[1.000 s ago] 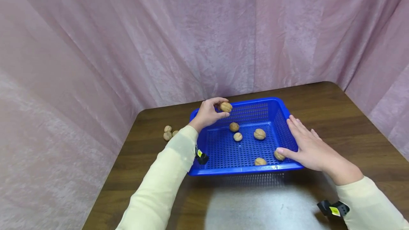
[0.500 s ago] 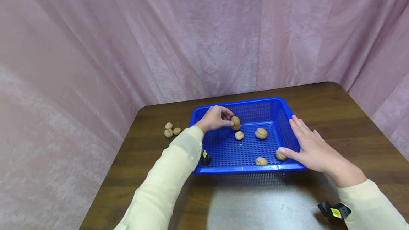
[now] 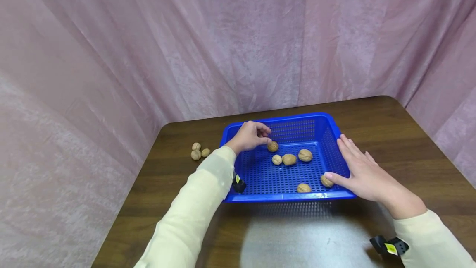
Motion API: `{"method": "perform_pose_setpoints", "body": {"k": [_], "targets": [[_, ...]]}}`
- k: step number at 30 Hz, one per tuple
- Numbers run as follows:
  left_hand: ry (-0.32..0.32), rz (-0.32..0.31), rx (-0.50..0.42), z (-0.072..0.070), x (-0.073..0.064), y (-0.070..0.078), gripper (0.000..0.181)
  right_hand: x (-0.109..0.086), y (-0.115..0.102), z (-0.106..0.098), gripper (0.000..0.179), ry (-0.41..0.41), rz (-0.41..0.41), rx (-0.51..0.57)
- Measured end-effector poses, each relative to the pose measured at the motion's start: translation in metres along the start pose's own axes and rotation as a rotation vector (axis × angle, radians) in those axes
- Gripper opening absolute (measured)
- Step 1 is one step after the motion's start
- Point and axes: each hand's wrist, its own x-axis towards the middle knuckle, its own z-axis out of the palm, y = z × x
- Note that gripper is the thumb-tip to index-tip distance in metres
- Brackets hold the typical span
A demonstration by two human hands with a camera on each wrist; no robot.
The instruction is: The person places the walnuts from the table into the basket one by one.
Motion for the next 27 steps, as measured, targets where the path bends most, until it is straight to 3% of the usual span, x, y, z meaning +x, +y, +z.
{"method": "perform_pose_setpoints", "body": {"k": [7, 14, 19, 27], "targets": [[0.052, 0.039, -0.058, -0.021, -0.008, 0.018, 0.032, 0.000, -0.001, 0.001, 0.094, 0.006, -0.012, 0.001], [0.124, 0.087, -0.046, -0.067, -0.026, 0.030, 0.031, 0.000, 0.002, 0.002, 0.094, 0.023, -0.025, 0.000], [0.204, 0.020, -0.091, -0.102, -0.046, 0.011, 0.033, 0.002, 0.004, 0.003, 0.093, 0.022, -0.023, 0.003], [0.334, -0.137, -0.057, -0.138, -0.084, -0.047, 0.039, 0.004, 0.004, 0.003, 0.094, 0.016, -0.011, 0.001]]}}
